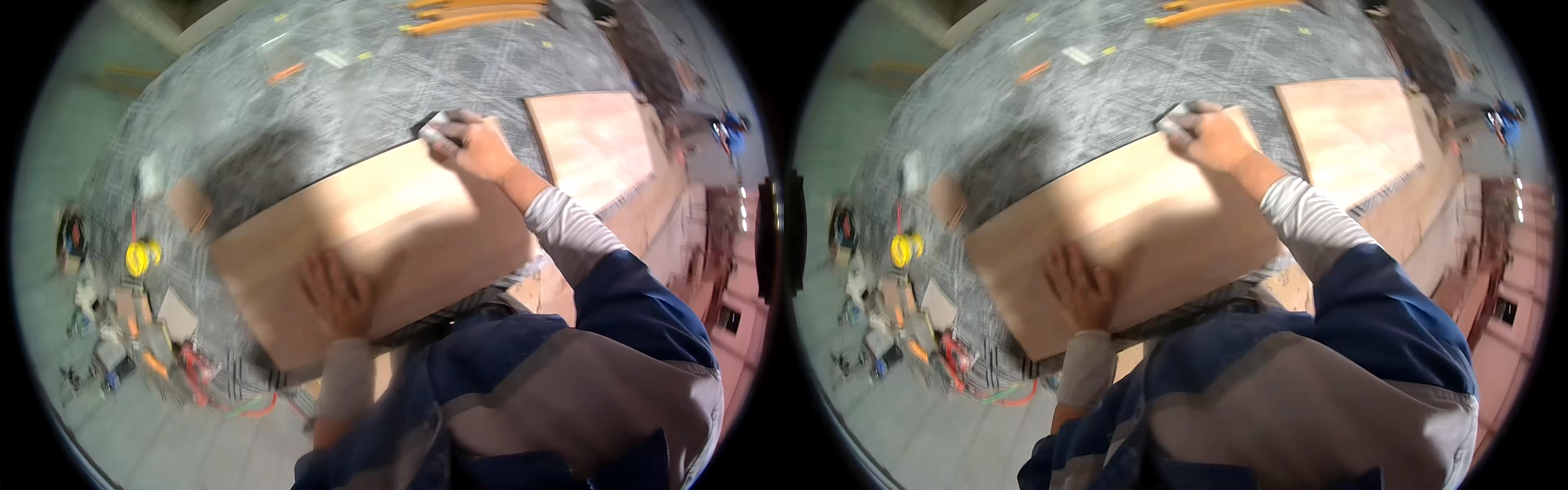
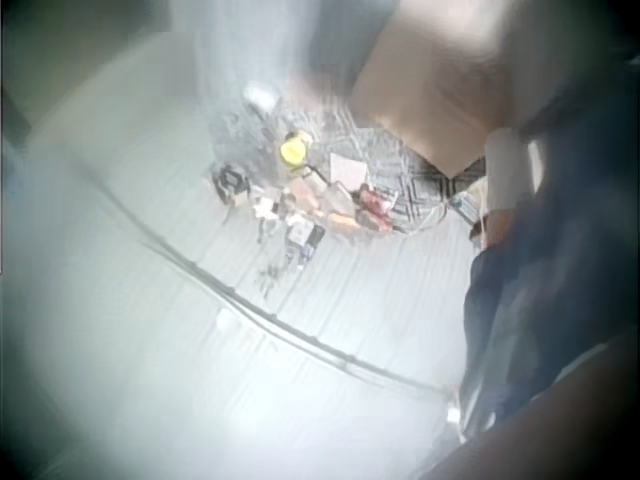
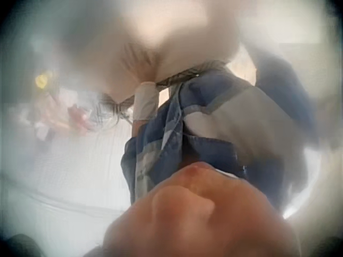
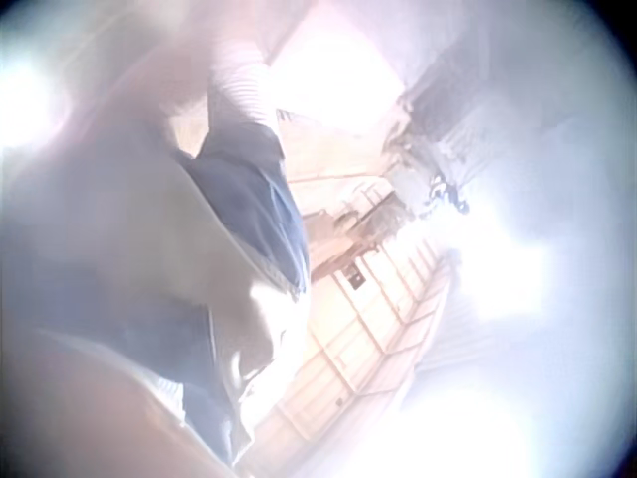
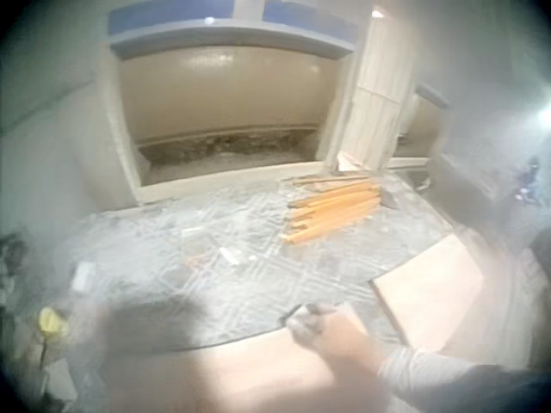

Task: The person sands wooden boards and thin wooden strips by hand using a piece of sandpaper.

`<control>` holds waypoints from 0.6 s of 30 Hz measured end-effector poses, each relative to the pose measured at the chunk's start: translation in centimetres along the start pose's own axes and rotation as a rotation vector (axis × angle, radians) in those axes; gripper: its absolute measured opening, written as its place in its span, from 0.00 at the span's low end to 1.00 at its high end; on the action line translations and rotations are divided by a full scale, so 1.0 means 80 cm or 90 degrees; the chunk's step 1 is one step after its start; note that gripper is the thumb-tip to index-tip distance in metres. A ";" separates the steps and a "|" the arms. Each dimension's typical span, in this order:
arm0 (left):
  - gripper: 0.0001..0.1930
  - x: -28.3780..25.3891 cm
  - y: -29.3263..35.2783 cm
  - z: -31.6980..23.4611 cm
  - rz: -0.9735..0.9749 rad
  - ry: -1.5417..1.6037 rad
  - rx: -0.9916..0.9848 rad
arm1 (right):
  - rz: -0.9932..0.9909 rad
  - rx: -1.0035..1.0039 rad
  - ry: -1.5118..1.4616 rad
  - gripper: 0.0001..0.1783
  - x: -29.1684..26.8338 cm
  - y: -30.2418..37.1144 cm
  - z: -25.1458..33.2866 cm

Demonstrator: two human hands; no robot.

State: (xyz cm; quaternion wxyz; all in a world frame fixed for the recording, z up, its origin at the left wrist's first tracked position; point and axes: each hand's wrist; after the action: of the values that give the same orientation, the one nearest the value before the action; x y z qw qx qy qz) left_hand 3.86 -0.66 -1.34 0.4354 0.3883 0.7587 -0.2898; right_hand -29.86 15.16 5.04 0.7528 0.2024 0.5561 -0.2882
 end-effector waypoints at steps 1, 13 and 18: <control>0.34 0.000 0.000 -0.002 0.002 0.004 -0.006 | 0.024 -0.007 -0.074 0.18 0.022 -0.012 0.039; 0.21 -0.016 0.021 0.003 0.062 0.133 -0.035 | -0.116 -0.547 -0.077 0.12 0.232 -0.108 0.439; 0.39 0.006 -0.013 -0.013 -0.064 0.136 -0.117 | -0.006 -0.398 -0.083 0.32 0.117 -0.052 0.203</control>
State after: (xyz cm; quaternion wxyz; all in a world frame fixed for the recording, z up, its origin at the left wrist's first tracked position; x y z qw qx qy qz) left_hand 2.35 -0.24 -1.14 0.3710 0.3371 0.8424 -0.1978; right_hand -18.91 -0.06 1.06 0.8113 -0.0602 0.5692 -0.1190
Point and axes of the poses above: each hand's wrist, its own y-axis away from the middle knuckle, its own x-axis out of the palm, z = x × y, and after that the axes turned 10 degrees about y, right-handed
